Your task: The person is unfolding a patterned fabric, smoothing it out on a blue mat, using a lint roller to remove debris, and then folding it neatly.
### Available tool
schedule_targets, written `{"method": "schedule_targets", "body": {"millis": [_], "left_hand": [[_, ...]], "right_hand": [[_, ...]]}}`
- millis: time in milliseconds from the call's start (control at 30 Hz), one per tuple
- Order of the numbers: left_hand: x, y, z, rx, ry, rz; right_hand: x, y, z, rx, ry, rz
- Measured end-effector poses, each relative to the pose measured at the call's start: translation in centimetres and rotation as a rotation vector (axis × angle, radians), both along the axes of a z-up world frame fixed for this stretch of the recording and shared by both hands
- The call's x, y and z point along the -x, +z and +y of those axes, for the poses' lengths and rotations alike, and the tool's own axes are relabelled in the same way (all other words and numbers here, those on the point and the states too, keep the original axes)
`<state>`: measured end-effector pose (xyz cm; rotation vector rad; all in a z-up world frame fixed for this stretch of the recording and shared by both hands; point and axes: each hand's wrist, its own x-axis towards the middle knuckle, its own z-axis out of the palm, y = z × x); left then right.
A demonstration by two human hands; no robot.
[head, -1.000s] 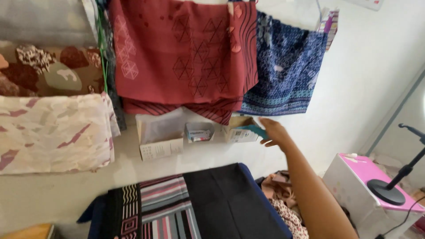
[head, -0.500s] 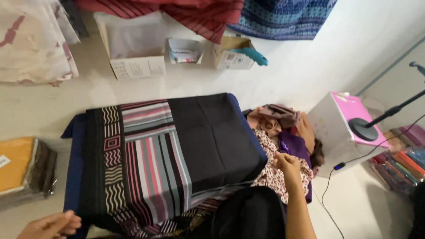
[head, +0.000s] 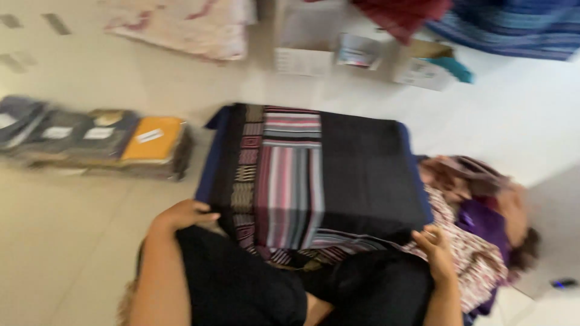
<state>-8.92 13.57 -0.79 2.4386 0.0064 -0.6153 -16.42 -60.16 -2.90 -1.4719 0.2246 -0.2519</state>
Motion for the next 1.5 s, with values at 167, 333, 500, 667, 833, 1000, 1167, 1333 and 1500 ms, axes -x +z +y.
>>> {"method": "schedule_targets", "body": {"millis": [167,333,500,667,833,1000,1167,1333,1500], "left_hand": [[1.3,3.7,-2.6,-0.084,0.022,-0.06],[1.5,3.9,-3.4,-0.182,0.019,-0.044],[1.9,4.2,-3.3,-0.171,0.038,-0.062],[2.2,4.4,-2.6,0.024,0.018,-0.053],[2.3,4.7,-2.6,0.045,0.068,-0.011],[0.4,0.5,-1.2,-0.025,-0.022,-0.045],[0.0,0.5,-2.2,-0.176,-0.04,-0.024],[0.6,1.1,-1.9,-0.239,-0.001,-0.043],[4.8,9.4,-1.4,0.301,0.185,-0.068]], "right_hand": [[0.9,2.1,0.7,0.057,0.05,0.161],[0.5,2.7,0.8,0.11,0.077,0.347],[0.3,1.9,0.1,0.084,0.066,0.347],[0.6,1.7,0.0,0.131,0.033,0.346],[0.8,1.7,0.0,0.119,0.055,0.302],[1.3,2.9,1.2,0.092,0.048,0.301],[1.6,3.4,1.0,0.058,0.092,0.328],[1.7,3.8,0.5,0.221,0.128,0.398],[2.8,6.8,-1.0,0.144,0.124,0.134]]}}
